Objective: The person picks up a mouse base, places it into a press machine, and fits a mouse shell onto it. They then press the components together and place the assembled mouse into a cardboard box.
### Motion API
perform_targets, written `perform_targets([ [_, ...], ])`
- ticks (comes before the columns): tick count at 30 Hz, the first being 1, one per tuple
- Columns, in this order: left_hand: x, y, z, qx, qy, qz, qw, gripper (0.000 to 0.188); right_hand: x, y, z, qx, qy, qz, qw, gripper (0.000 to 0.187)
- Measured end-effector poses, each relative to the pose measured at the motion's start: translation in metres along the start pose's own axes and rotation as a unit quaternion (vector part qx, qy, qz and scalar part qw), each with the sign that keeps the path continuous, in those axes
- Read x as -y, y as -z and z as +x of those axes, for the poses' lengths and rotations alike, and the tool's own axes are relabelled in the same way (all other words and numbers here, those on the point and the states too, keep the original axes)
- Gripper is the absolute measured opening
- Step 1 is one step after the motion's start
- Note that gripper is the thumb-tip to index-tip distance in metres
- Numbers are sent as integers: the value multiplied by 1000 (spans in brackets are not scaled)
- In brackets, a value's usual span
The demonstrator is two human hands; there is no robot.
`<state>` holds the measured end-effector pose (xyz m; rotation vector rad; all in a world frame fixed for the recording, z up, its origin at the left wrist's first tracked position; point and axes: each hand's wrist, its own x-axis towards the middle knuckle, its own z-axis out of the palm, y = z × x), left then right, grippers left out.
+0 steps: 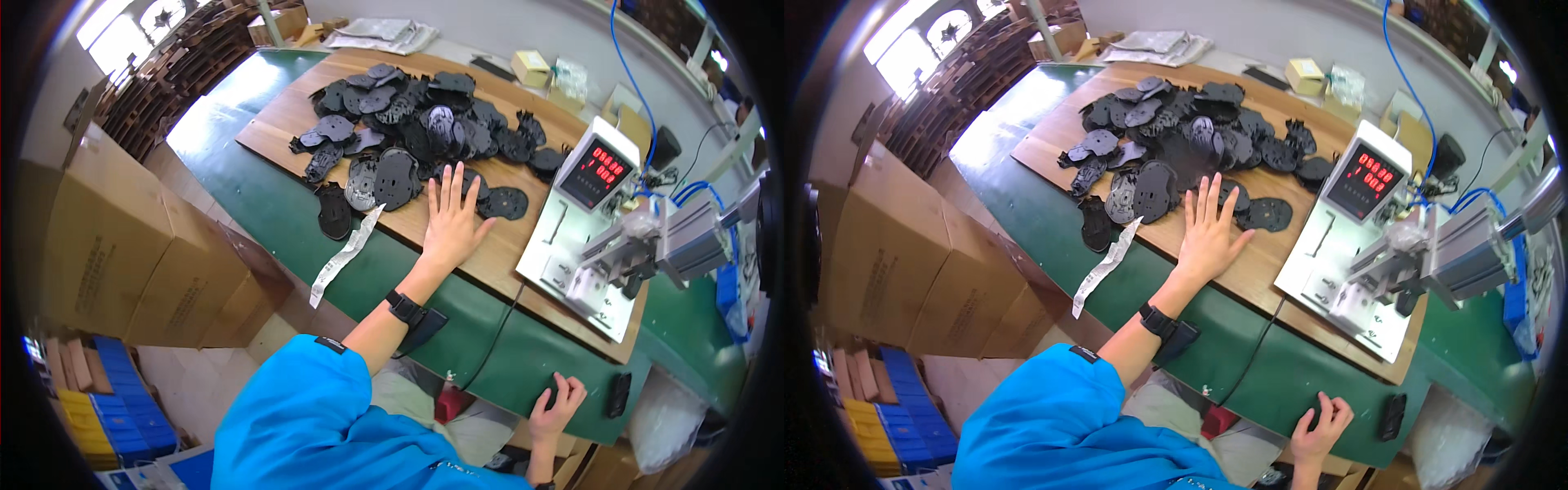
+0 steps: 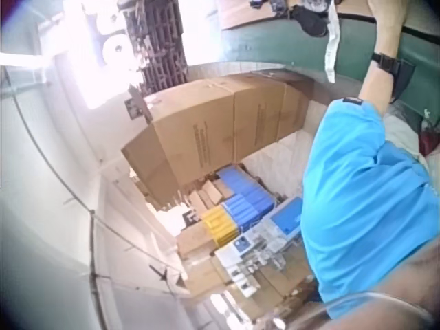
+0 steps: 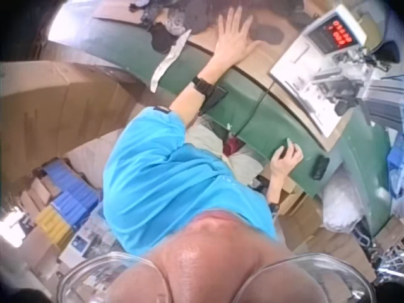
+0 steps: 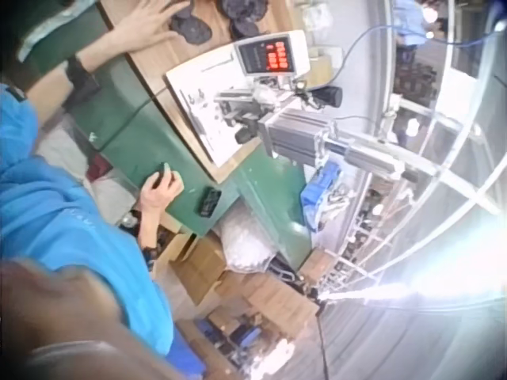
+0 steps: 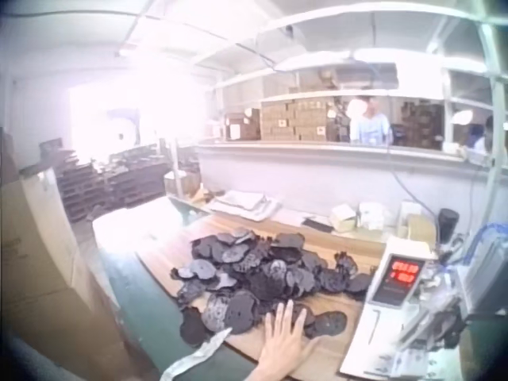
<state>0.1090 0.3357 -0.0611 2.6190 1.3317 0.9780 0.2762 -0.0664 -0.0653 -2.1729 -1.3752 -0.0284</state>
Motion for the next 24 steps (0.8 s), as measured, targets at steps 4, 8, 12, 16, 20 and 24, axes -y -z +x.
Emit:
perform_targets([
  [4, 7, 3, -4, -41, 6, -26, 999, 84, -3, -5, 0, -13, 24, 13, 1000, 39],
  [8, -9, 39, -29, -51, -6, 53, 997, 80, -10, -7, 0, -32, 32, 17, 999, 37],
  [12, 51, 88, -86, -147, 154, 63, 975, 55, -5, -6, -2, -31, 47, 29, 998, 35],
  [16, 116, 131, -117, -58, 284, 77, 954, 42, -1, -6, 1, -36, 57, 35, 997, 32],
  [20, 127, 138, -121, 11, 240, 8, 971, 41, 0, -6, 1, -56, 59, 35, 996, 29],
  [24, 114, 137, -115, 110, 286, -16, 952, 40, -9, -8, -3, -60, 51, 54, 995, 28],
])
